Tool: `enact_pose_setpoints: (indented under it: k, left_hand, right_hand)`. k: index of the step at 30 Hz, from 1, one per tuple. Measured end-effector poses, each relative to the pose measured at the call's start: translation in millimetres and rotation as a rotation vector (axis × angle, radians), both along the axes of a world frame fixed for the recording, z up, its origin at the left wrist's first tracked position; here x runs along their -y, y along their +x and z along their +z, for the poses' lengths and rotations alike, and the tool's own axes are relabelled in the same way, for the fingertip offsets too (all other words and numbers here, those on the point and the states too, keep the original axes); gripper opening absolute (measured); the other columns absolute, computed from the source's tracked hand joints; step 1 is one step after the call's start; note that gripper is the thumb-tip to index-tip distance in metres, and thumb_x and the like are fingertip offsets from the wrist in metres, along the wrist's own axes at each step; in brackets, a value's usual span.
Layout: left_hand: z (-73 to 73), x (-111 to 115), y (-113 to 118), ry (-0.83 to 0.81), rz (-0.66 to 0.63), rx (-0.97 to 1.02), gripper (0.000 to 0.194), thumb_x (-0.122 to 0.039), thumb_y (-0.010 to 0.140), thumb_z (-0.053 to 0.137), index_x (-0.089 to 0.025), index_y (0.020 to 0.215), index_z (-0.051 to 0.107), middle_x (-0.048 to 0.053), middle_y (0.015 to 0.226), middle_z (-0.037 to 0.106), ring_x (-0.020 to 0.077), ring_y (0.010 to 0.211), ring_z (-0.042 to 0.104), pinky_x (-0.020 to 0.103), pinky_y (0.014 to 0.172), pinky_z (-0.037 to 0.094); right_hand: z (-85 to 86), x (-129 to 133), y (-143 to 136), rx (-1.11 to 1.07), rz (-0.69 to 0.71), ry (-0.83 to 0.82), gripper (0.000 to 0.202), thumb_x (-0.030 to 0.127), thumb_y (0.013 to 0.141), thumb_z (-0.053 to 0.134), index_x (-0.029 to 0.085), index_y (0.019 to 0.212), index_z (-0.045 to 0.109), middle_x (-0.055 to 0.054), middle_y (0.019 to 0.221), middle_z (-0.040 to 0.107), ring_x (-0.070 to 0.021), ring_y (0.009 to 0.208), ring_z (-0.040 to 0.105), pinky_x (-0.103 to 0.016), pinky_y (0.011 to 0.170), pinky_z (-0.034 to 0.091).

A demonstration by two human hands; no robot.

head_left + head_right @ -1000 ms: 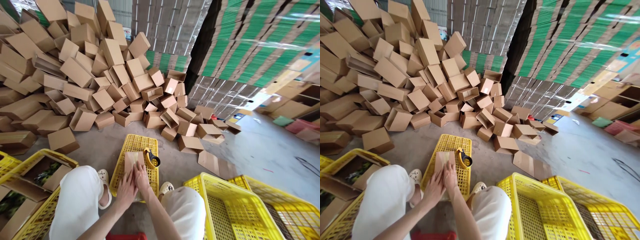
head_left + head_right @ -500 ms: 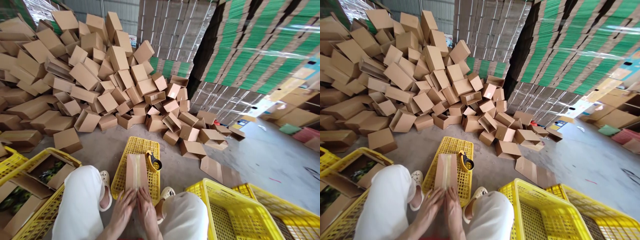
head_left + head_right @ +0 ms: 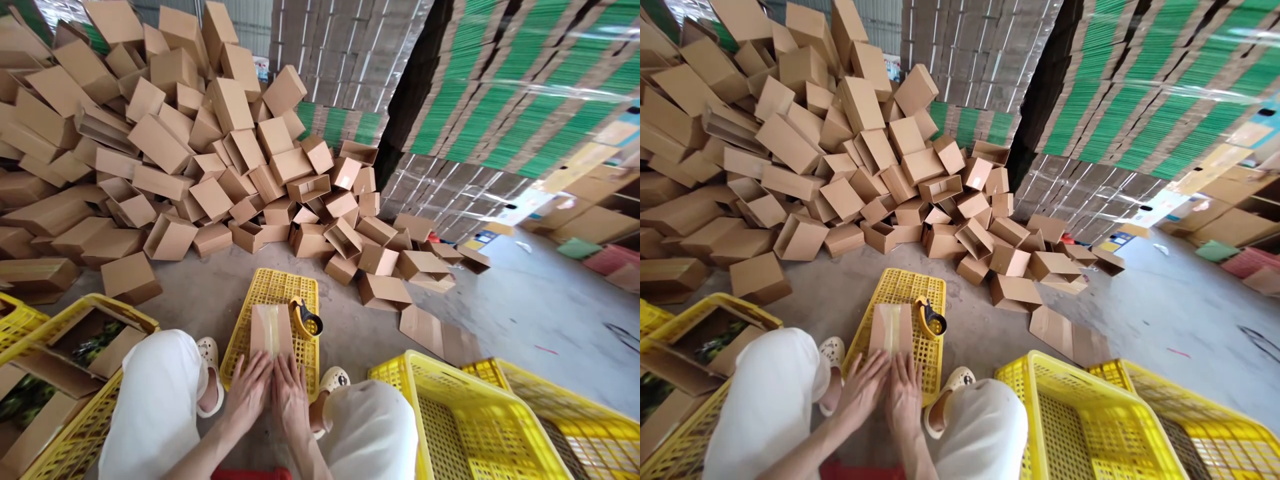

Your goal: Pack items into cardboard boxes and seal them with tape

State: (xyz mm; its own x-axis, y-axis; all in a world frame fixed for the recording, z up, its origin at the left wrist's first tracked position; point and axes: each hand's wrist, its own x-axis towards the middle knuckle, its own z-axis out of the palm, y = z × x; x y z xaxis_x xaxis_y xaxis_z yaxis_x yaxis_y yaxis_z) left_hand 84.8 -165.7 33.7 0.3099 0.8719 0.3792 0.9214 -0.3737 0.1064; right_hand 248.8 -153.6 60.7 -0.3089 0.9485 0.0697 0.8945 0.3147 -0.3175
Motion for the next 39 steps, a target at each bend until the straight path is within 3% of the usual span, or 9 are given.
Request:
enact_pose_setpoints:
  k: [5,12,15,21,24,26,32,36,39]
  left_hand:
    - [4.3,-59.1,-5.2,-0.103,0.097,0.054,0.057,-0.011,0.100,0.044,-0.026,0.152,0.061,0.005,0.161,0.058,0.0260,0.151,0.051,0.058,0.130,0.030]
    - [14.9,-125.2,-13.9,-0.249,0.149,0.071,0.057,-0.015,0.105,0.039,-0.024,0.159,0.054,0.007,0.169,0.047,0.0299,0.159,0.040,0.061,0.128,0.032]
    - [17.9,-147.7,-15.0,-0.341,0.187,0.073,0.060,-0.021,0.105,0.040,-0.022,0.165,0.045,0.007,0.174,0.036,0.0327,0.163,0.030,0.063,0.127,0.035]
    - [26.5,-173.5,-21.3,-0.621,0.175,0.072,0.078,-0.033,0.099,0.049,-0.021,0.172,0.024,0.005,0.180,0.017,0.0346,0.167,0.015,0.072,0.128,0.025]
    - [27.8,-172.0,-23.7,-0.687,0.135,0.041,0.102,-0.052,0.092,0.062,-0.019,0.174,0.012,0.007,0.181,0.003,0.0382,0.168,0.002,0.076,0.127,0.018]
    - [26.7,-168.5,-24.1,-0.690,0.127,0.014,0.111,-0.057,0.088,0.067,-0.019,0.174,0.007,0.009,0.181,-0.002,0.0397,0.168,-0.003,0.078,0.126,0.017]
    - [16.2,-148.3,-18.6,-0.490,0.136,-0.025,0.084,-0.034,0.097,0.057,-0.021,0.173,0.023,0.010,0.181,0.013,0.0353,0.168,0.010,0.071,0.129,0.019]
    - [2.6,-101.4,-2.6,-0.319,0.135,-0.023,0.068,-0.018,0.100,0.042,-0.018,0.167,0.038,0.012,0.175,0.034,0.0316,0.164,0.029,0.067,0.131,0.022]
    - [-12.4,-46.7,15.0,-0.180,0.044,0.012,0.071,-0.041,0.101,0.055,-0.014,0.165,0.043,0.019,0.169,0.045,0.0382,0.160,0.036,0.069,0.128,0.029]
  right_hand:
    - [24.1,-58.7,-16.7,-0.008,0.020,-0.135,0.058,0.021,0.105,0.043,0.025,0.162,0.050,-0.006,0.166,0.050,-0.0355,0.164,0.026,-0.064,0.133,0.016]
    - [25.4,-126.0,-39.3,0.025,0.009,-0.186,0.055,0.023,0.109,0.036,0.024,0.163,0.049,-0.005,0.169,0.047,-0.0343,0.164,0.025,-0.065,0.132,0.010]
    - [25.8,-153.2,-43.3,0.044,-0.001,-0.178,0.055,0.024,0.110,0.036,0.025,0.164,0.047,-0.005,0.171,0.044,-0.0312,0.163,0.028,-0.062,0.132,0.015]
    - [29.4,-185.7,-49.9,0.079,-0.021,-0.066,0.051,0.026,0.110,0.037,0.024,0.157,0.056,-0.008,0.165,0.053,-0.0298,0.142,0.050,-0.048,0.115,0.042]
    - [27.0,-186.4,-52.2,0.085,-0.021,-0.057,0.051,0.026,0.110,0.038,0.024,0.158,0.056,-0.009,0.165,0.053,-0.0313,0.140,0.051,-0.046,0.108,0.048]
    - [23.4,-180.7,-51.5,0.082,-0.024,-0.082,0.054,0.026,0.109,0.040,0.024,0.162,0.051,-0.008,0.168,0.049,-0.0323,0.147,0.046,-0.047,0.111,0.047]
    - [14.1,-135.8,-36.1,0.064,-0.011,-0.123,0.058,0.025,0.109,0.039,0.030,0.166,0.044,-0.005,0.170,0.045,-0.0276,0.159,0.037,-0.056,0.128,0.030]
    - [15.0,-105.9,-27.5,0.015,-0.023,-0.120,0.053,0.034,0.112,0.035,0.031,0.163,0.048,-0.005,0.170,0.045,-0.0264,0.161,0.035,-0.058,0.131,0.025]
    - [19.8,-97.5,-28.9,0.001,-0.037,-0.128,0.053,0.032,0.112,0.033,0.027,0.162,0.050,-0.008,0.171,0.043,-0.0265,0.162,0.033,-0.059,0.131,0.022]
